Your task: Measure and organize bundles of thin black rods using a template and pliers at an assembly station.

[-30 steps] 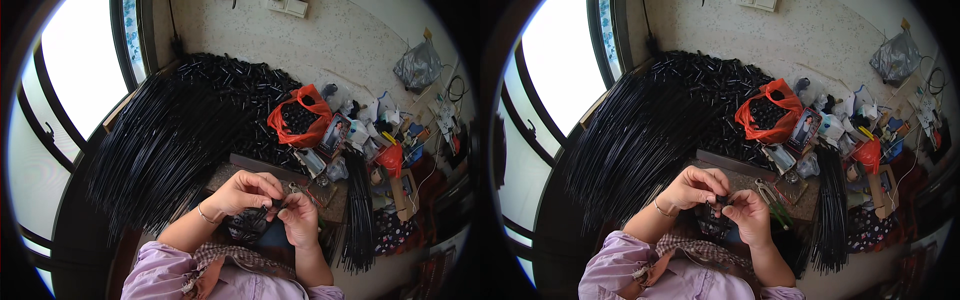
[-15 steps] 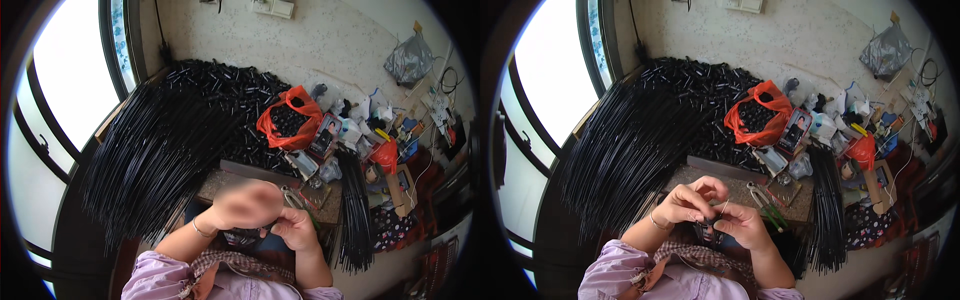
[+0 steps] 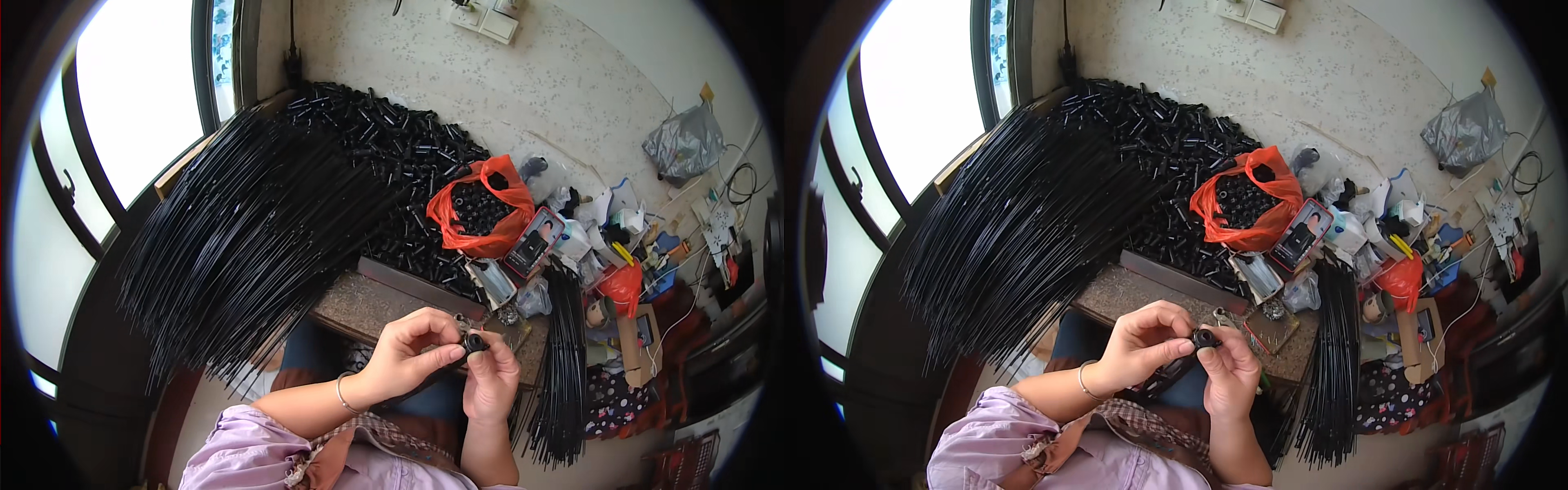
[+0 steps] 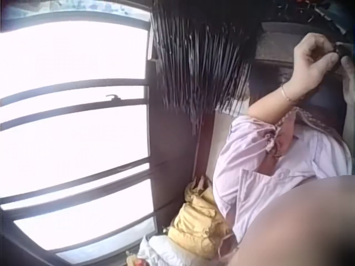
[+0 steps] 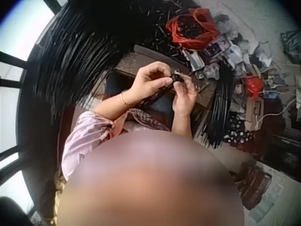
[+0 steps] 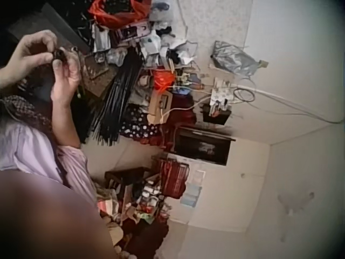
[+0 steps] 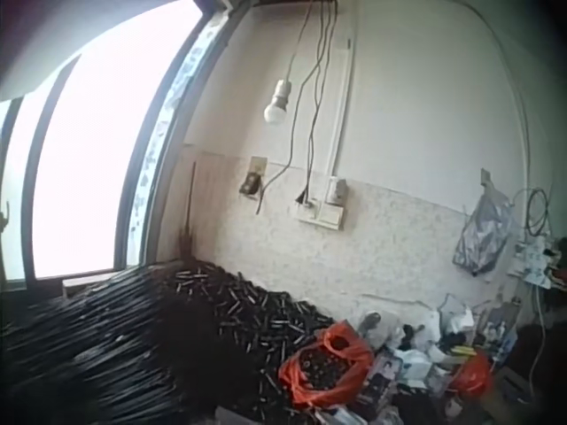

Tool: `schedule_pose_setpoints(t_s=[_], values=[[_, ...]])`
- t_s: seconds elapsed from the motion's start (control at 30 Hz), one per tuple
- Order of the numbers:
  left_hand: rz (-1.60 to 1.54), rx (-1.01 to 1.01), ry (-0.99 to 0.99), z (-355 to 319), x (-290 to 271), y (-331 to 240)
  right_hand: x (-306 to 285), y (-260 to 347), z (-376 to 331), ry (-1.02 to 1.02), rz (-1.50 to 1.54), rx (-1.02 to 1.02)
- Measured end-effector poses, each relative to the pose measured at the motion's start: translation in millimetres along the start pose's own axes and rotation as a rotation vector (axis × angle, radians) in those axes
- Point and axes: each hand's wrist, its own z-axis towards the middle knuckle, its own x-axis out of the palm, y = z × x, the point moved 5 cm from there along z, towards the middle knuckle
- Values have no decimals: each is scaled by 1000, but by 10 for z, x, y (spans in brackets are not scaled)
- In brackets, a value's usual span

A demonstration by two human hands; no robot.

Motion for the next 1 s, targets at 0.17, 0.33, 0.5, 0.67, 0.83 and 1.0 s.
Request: schedule_pose_setpoints(t_s=[0.17,0.33,0.5,0.67,0.83,1.0], values=[[66,-26,99,40,63,-30,-31,162,-11,-12,-274,-86],[721,289,53,-3,271,-310,-61,156,67,159,87,126],[639,299,315,67,389,-287,-99,130,110,198,97,120],[265,-45,506,-98,398,-57,21,169,28,227,-25,233],[-136,-411,480,-144,421,-13,-7,336,75,211,-457,24],[-169,-327,263,-42,371,-17,214,880,35,251,-1030,-625]])
